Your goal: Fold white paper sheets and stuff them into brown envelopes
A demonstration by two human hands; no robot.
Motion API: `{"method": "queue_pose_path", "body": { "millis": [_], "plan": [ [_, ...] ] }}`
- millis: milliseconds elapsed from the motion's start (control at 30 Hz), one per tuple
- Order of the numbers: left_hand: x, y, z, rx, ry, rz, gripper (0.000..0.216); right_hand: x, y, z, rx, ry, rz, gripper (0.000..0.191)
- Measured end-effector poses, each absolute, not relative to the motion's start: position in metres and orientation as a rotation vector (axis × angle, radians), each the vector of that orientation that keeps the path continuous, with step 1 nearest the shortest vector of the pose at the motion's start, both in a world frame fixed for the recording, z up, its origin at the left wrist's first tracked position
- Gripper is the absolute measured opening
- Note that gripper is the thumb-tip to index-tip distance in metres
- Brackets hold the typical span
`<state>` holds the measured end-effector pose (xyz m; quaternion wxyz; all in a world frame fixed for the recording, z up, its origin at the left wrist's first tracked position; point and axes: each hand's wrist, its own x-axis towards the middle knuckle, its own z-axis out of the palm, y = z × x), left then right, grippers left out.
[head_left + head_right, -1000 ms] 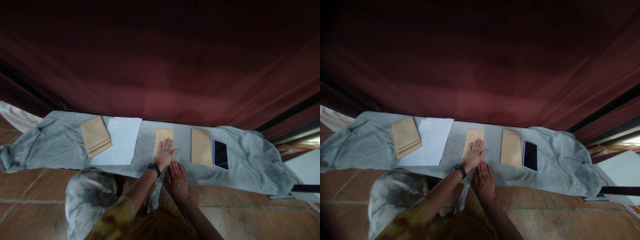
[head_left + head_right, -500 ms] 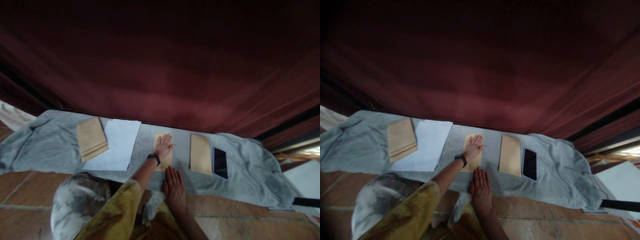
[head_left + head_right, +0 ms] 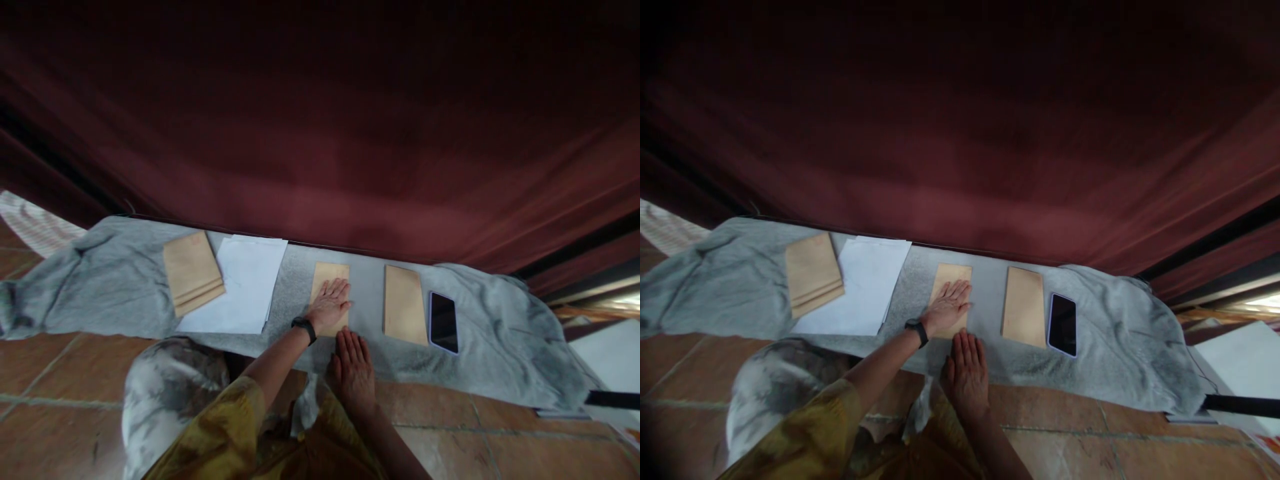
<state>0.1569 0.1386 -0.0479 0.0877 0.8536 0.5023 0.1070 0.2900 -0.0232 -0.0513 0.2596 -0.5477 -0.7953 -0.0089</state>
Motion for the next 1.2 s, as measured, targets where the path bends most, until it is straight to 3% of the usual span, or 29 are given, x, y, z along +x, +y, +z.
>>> {"method": "queue_pose_path", "body": {
  "millis": [467, 833, 1200],
  "plan": [
    [0.147, 0.065, -0.042, 2.578, 1.388, 0.326, 0.056, 0.293, -0.023, -0.065, -1.46, -2.18, -0.07, 0.042],
    [0.128, 0.015, -0.037, 2.646, 1.498, 0.454, 0.064, 0.297, -0.022, -0.061, -1.459, -2.225, -0.051, 0.047],
    [0.114, 0.007, -0.033, 2.691, 1.48, 0.414, 0.061, 0.321, 0.032, -0.062, -1.315, -2.4, 0.176, 0.048]
  ]
}}
